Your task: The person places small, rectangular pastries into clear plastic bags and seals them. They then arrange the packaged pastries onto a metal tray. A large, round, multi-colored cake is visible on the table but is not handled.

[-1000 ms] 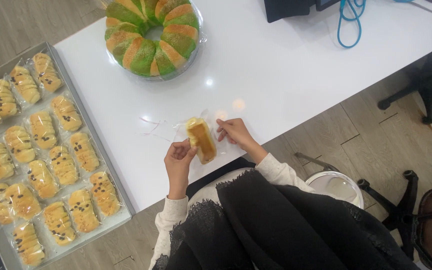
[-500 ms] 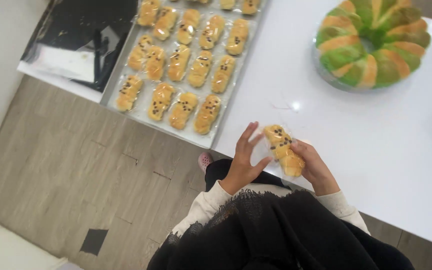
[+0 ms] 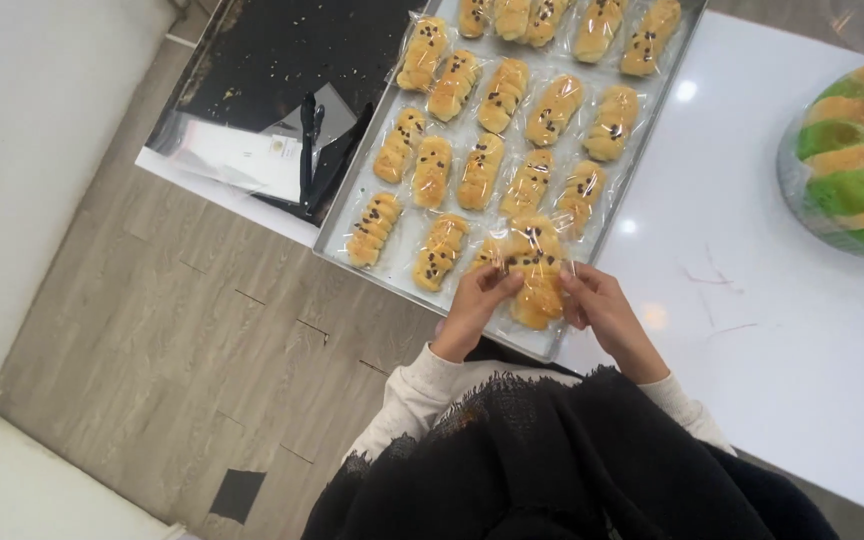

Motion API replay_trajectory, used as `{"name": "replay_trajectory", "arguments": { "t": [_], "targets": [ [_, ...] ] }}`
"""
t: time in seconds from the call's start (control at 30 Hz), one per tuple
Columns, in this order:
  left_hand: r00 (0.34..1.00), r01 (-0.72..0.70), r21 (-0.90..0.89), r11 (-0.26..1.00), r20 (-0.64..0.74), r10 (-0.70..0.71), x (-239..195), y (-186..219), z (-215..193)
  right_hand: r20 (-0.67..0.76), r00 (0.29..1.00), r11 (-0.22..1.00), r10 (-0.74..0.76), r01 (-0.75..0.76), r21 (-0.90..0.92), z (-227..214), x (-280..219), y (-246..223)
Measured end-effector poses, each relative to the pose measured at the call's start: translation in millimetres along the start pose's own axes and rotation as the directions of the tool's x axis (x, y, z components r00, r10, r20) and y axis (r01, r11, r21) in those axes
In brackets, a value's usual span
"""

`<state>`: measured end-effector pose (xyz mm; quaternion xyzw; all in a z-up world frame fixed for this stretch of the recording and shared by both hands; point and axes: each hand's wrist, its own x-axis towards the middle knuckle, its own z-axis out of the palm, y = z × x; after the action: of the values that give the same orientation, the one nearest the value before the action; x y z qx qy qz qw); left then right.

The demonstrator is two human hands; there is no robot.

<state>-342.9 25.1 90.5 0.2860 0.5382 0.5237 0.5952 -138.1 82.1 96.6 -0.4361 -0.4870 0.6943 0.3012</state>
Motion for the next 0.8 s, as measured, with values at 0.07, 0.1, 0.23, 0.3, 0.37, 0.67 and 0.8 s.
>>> {"name": "replay_trajectory", "arguments": {
  "t": [0.07, 0.1, 0.23, 0.3, 0.37, 0.67, 0.8],
  "targets": [
    [0.998, -0.009, 0.021, 1.000, 0.059, 0.008, -2, 61, -7, -0.038, 0.999, 0.999, -0.027, 0.026, -0.025, 13, 15, -5],
    [0.994, -0.040, 0.031, 0.999, 0.101, 0.036, -2, 93, -9, -0.051, 0.997, 0.996, -0.065, 0.062, -0.064, 18, 23, -9],
    [0.961, -0.104, 0.058, 0.993, 0.263, 0.085, 43, 99, -40, -0.225, 0.970, 0.995, -0.097, 0.092, -0.031, 58, 28, -46],
    [0.953, -0.040, 0.058, 0.998, 0.303, 0.020, 54, 108, -48, -0.322, 0.943, 0.995, -0.082, 0.056, -0.088, 75, 28, -63],
    [0.921, 0.000, 0.113, 0.994, 0.387, -0.044, 59, 122, -48, -0.383, 0.919, 0.987, -0.090, 0.032, -0.155, 79, 36, -47],
    [0.961, -0.015, 0.103, 0.995, 0.278, -0.014, 196, 149, -81, -0.725, 0.649, 0.894, -0.231, -0.152, -0.420, -20, 48, -4],
    [0.981, -0.098, 0.017, 0.995, 0.171, 0.094, 284, 178, -94, -0.740, 0.669, 0.708, -0.070, -0.489, -0.509, -65, 33, -14]
  ]
}}
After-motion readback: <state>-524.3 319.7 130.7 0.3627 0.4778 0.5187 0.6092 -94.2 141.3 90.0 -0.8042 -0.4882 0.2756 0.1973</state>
